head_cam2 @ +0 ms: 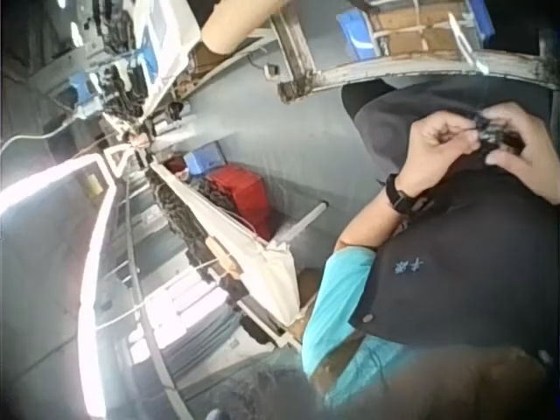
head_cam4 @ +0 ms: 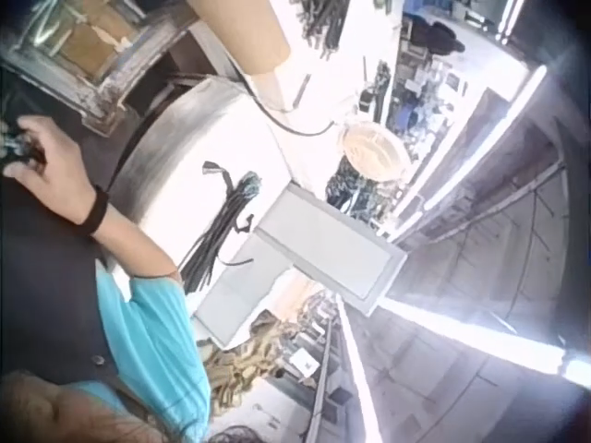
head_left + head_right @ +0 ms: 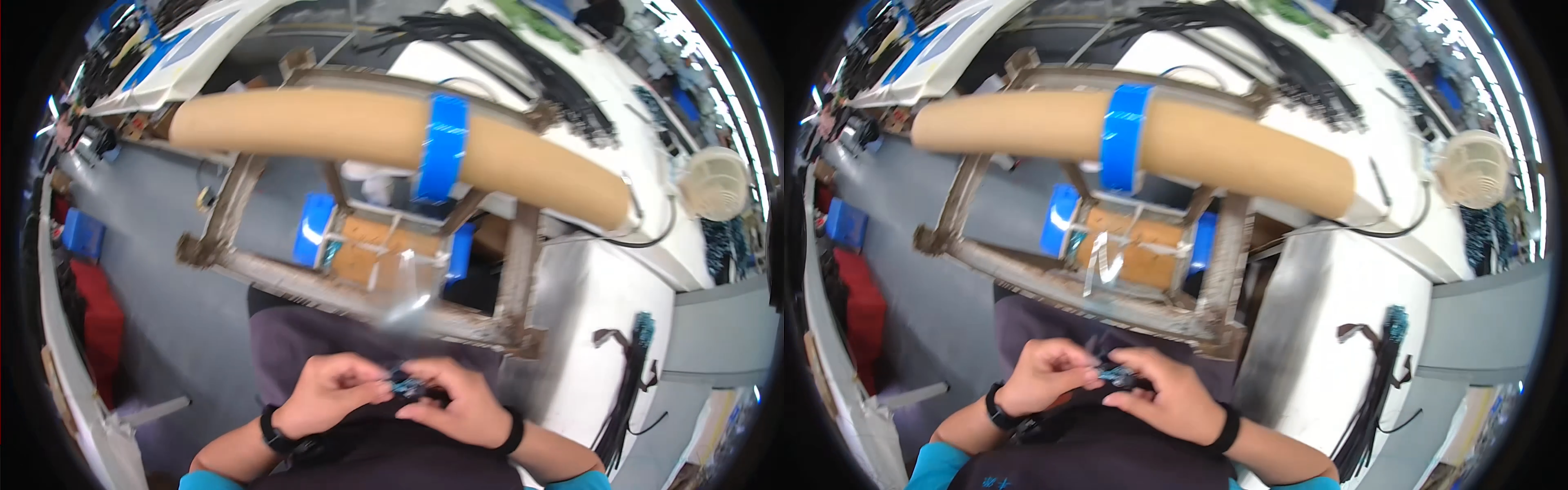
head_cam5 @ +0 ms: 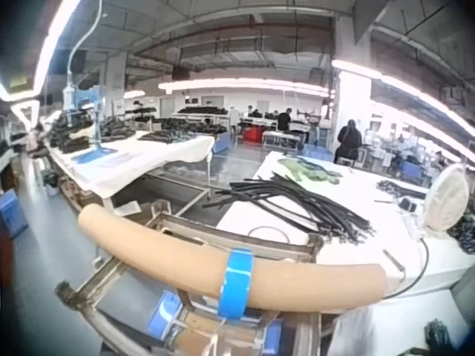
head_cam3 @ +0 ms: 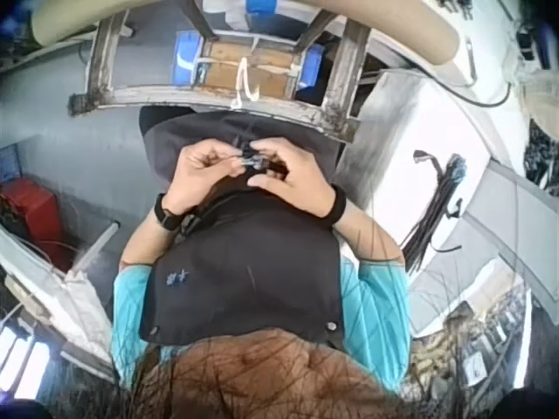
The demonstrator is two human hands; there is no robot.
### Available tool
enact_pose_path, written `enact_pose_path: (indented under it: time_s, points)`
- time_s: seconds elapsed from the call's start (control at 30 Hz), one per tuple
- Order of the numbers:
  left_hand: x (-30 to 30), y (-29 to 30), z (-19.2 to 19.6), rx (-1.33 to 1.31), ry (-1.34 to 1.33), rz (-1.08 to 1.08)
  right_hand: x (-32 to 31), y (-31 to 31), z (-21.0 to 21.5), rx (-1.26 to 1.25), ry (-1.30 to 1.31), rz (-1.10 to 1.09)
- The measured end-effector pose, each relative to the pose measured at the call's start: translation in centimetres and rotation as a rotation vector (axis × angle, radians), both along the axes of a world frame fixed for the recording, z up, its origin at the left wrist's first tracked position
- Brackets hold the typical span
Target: Attaching metal buckles and hardware to black leather or textile straps.
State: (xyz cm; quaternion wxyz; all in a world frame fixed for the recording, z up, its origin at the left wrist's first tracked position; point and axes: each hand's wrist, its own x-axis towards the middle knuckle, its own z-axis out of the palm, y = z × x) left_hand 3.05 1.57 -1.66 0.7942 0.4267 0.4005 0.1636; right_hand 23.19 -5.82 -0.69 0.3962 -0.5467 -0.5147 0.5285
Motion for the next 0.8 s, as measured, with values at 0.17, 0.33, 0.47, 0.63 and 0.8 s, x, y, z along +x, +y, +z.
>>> enact_pose_path:
  time_s: [0.17,0.33,0.47,0.63,0.8]
  points:
    - [-0.5,-0.4,-1.3,-0.069,-0.166,0.042,-0.1,-1.2,-0.8,0.198,-0.231,0.03]
    - [0.1,-0.2,-1.1,0.048,-0.173,0.009,0.4,-0.8,-1.5,0.171,-0.108,-0.026]
    - [0.3,-0.3,-1.1,0.081,-0.208,0.028,0.6,-1.0,-1.3,0.085,0.008,-0.013]
    - [-0.9,-0.5,-0.9,0.056,-0.216,0.125,5.8,-3.0,-1.0,0.116,-0.218,-0.191]
    - [-0.9,-0.4,-0.6,0.099,-0.144,0.011,16.0,-2.3,-0.1,0.244,-0.571,-0.881]
